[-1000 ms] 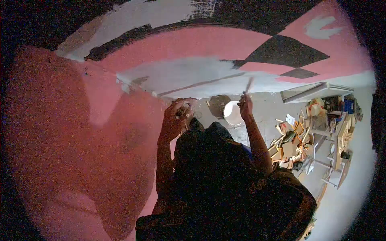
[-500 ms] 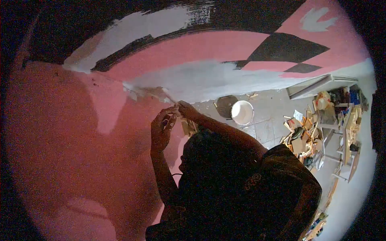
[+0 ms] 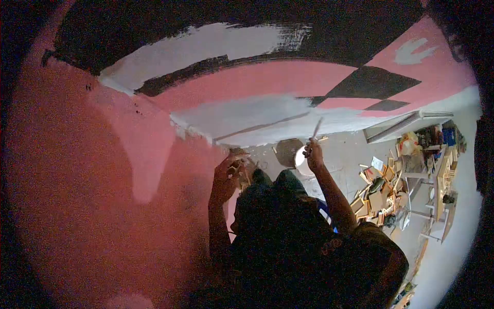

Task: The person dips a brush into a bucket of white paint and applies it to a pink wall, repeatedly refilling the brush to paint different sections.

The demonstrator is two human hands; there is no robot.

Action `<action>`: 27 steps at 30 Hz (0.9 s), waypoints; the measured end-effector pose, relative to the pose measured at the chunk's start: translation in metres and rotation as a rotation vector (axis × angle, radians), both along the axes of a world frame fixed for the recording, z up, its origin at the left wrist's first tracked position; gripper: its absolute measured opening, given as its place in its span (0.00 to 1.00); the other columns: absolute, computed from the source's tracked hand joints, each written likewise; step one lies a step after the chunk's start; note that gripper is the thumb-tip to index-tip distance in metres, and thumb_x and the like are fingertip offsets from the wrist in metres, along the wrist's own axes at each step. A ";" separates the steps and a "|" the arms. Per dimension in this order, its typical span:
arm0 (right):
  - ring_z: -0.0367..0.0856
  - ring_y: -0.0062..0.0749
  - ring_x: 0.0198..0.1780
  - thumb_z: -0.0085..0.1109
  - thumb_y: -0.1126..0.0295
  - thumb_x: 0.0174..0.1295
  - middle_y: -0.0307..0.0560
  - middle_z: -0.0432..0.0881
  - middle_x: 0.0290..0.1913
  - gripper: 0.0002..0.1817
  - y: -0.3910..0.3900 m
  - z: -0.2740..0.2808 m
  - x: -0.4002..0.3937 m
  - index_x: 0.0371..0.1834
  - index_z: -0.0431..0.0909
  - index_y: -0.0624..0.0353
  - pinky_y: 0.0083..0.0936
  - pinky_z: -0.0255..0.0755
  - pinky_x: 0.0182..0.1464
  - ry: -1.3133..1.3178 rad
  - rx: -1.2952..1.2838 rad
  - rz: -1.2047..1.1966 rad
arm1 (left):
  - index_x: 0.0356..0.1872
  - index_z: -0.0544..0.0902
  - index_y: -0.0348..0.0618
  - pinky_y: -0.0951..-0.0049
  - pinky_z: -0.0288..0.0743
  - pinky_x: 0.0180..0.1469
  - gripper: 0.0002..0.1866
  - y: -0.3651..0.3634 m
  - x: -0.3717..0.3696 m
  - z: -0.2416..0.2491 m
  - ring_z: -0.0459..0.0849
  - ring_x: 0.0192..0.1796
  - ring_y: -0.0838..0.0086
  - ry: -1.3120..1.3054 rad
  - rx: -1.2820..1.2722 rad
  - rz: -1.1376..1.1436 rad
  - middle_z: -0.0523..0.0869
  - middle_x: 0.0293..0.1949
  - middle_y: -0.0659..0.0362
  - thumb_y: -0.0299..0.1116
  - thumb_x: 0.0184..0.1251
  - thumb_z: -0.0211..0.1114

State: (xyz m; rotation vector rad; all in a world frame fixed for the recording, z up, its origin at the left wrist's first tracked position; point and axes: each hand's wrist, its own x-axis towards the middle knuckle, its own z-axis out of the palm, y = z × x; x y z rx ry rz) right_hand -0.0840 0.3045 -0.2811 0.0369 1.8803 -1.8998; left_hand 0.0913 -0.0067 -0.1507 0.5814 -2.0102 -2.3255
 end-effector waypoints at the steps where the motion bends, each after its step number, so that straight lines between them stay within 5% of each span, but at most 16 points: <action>1: 0.65 0.21 0.29 0.48 0.55 0.59 0.34 0.65 0.26 0.17 -0.001 -0.004 0.002 0.43 0.65 0.55 0.20 0.64 0.30 -0.094 -0.176 -0.116 | 0.44 0.76 0.39 0.80 0.71 0.36 0.12 0.001 0.002 -0.008 0.76 0.35 0.77 -0.023 -0.033 0.009 0.80 0.37 0.60 0.26 0.57 0.54; 3: 0.67 0.26 0.31 0.47 0.57 0.60 0.39 0.66 0.28 0.14 -0.032 0.021 0.012 0.40 0.64 0.55 0.22 0.66 0.31 -0.199 -0.368 -0.286 | 0.43 0.76 0.38 0.80 0.71 0.35 0.12 0.017 -0.007 0.045 0.76 0.34 0.78 -0.073 -0.097 0.028 0.80 0.37 0.59 0.25 0.57 0.54; 4: 0.68 0.27 0.31 0.45 0.57 0.61 0.40 0.67 0.29 0.14 -0.037 -0.029 0.005 0.41 0.64 0.56 0.23 0.67 0.32 0.128 -0.110 -0.060 | 0.42 0.76 0.38 0.81 0.71 0.35 0.12 0.015 -0.006 0.042 0.76 0.34 0.79 -0.069 -0.137 0.009 0.80 0.37 0.59 0.25 0.57 0.54; 6: 0.69 0.28 0.31 0.42 0.58 0.63 0.42 0.68 0.31 0.15 -0.068 -0.063 0.006 0.44 0.63 0.57 0.25 0.67 0.32 0.204 -0.060 0.116 | 0.42 0.77 0.38 0.82 0.70 0.34 0.11 0.009 -0.002 0.030 0.75 0.33 0.80 -0.054 -0.220 -0.025 0.80 0.37 0.60 0.24 0.57 0.54; 8: 0.69 0.28 0.31 0.39 0.58 0.63 0.44 0.70 0.33 0.18 -0.146 0.020 0.041 0.49 0.62 0.60 0.27 0.68 0.31 -0.146 -0.137 0.085 | 0.41 0.77 0.38 0.81 0.70 0.34 0.11 0.000 0.010 -0.002 0.75 0.33 0.80 -0.107 -0.266 -0.069 0.80 0.37 0.60 0.24 0.57 0.54; 9: 0.69 0.28 0.31 0.40 0.59 0.62 0.44 0.70 0.33 0.16 -0.174 0.019 0.054 0.47 0.64 0.59 0.26 0.68 0.32 -0.236 -0.167 0.132 | 0.41 0.77 0.37 0.81 0.70 0.34 0.11 0.003 0.008 0.005 0.75 0.34 0.79 -0.111 -0.277 -0.084 0.80 0.37 0.59 0.24 0.57 0.54; 13: 0.70 0.29 0.33 0.43 0.62 0.60 0.42 0.71 0.33 0.12 -0.227 -0.110 0.085 0.39 0.71 0.57 0.26 0.68 0.35 -0.509 -0.553 0.322 | 0.40 0.77 0.37 0.78 0.72 0.38 0.10 0.029 -0.009 0.081 0.77 0.37 0.76 -0.017 -0.358 -0.148 0.80 0.37 0.59 0.25 0.57 0.54; 16: 0.71 0.26 0.39 0.45 0.69 0.59 0.42 0.73 0.40 0.11 -0.205 -0.020 0.068 0.42 0.71 0.59 0.25 0.66 0.43 0.430 0.135 0.560 | 0.39 0.77 0.37 0.77 0.72 0.42 0.09 0.031 -0.006 0.077 0.78 0.40 0.74 0.084 -0.454 -0.195 0.80 0.38 0.58 0.26 0.57 0.54; 18: 0.71 0.25 0.42 0.47 0.73 0.58 0.42 0.74 0.45 0.12 -0.165 0.013 0.042 0.45 0.71 0.61 0.24 0.64 0.49 0.591 0.238 0.452 | 0.40 0.77 0.37 0.77 0.71 0.44 0.10 0.031 -0.004 0.063 0.78 0.42 0.73 0.054 -0.364 -0.151 0.80 0.39 0.59 0.26 0.57 0.54; 19: 0.71 0.23 0.39 0.46 0.72 0.59 0.42 0.75 0.42 0.11 -0.138 0.023 0.027 0.44 0.73 0.58 0.22 0.66 0.44 0.355 0.093 0.308 | 0.40 0.76 0.37 0.77 0.71 0.45 0.10 0.032 -0.003 0.052 0.78 0.42 0.73 -0.039 -0.185 -0.131 0.80 0.39 0.59 0.27 0.57 0.54; 20: 0.70 0.22 0.36 0.46 0.73 0.58 0.41 0.76 0.37 0.10 -0.116 0.043 0.019 0.41 0.75 0.57 0.20 0.67 0.40 0.454 0.104 0.208 | 0.41 0.76 0.38 0.77 0.71 0.46 0.10 0.031 -0.001 0.041 0.78 0.42 0.73 -0.133 -0.011 -0.107 0.80 0.39 0.59 0.27 0.58 0.54; 21: 0.70 0.21 0.33 0.46 0.72 0.58 0.40 0.77 0.33 0.09 -0.088 0.055 0.013 0.39 0.76 0.59 0.19 0.67 0.37 0.377 0.314 0.129 | 0.41 0.76 0.38 0.76 0.71 0.46 0.11 0.027 0.000 0.036 0.78 0.43 0.73 -0.226 0.159 -0.078 0.80 0.39 0.59 0.28 0.58 0.54; 23: 0.69 0.20 0.25 0.47 0.61 0.58 0.39 0.74 0.28 0.14 -0.041 0.008 -0.009 0.37 0.75 0.60 0.18 0.66 0.27 0.459 0.152 -0.061 | 0.42 0.75 0.39 0.77 0.71 0.44 0.11 0.033 -0.007 0.062 0.77 0.40 0.76 -0.046 -0.164 -0.184 0.80 0.39 0.60 0.30 0.59 0.53; 24: 0.67 0.18 0.23 0.47 0.59 0.58 0.36 0.71 0.25 0.14 -0.024 0.018 -0.011 0.38 0.74 0.58 0.16 0.64 0.25 0.266 0.157 -0.226 | 0.42 0.75 0.39 0.77 0.72 0.42 0.12 0.035 -0.010 0.069 0.77 0.39 0.77 0.048 -0.320 -0.238 0.80 0.39 0.60 0.31 0.60 0.53; 25: 0.64 0.16 0.21 0.47 0.57 0.58 0.34 0.68 0.22 0.15 -0.014 0.039 -0.012 0.38 0.73 0.56 0.15 0.61 0.22 0.074 0.165 -0.391 | 0.42 0.76 0.39 0.79 0.71 0.41 0.12 0.034 -0.010 0.065 0.77 0.37 0.78 -0.012 -0.250 -0.207 0.80 0.38 0.60 0.33 0.60 0.52; 27: 0.60 0.14 0.20 0.47 0.55 0.58 0.32 0.62 0.20 0.15 -0.009 0.066 -0.006 0.40 0.70 0.54 0.12 0.56 0.20 0.132 -0.138 -0.626 | 0.42 0.76 0.40 0.81 0.70 0.37 0.13 0.034 -0.009 0.065 0.76 0.34 0.80 -0.140 -0.103 -0.158 0.79 0.35 0.61 0.35 0.61 0.51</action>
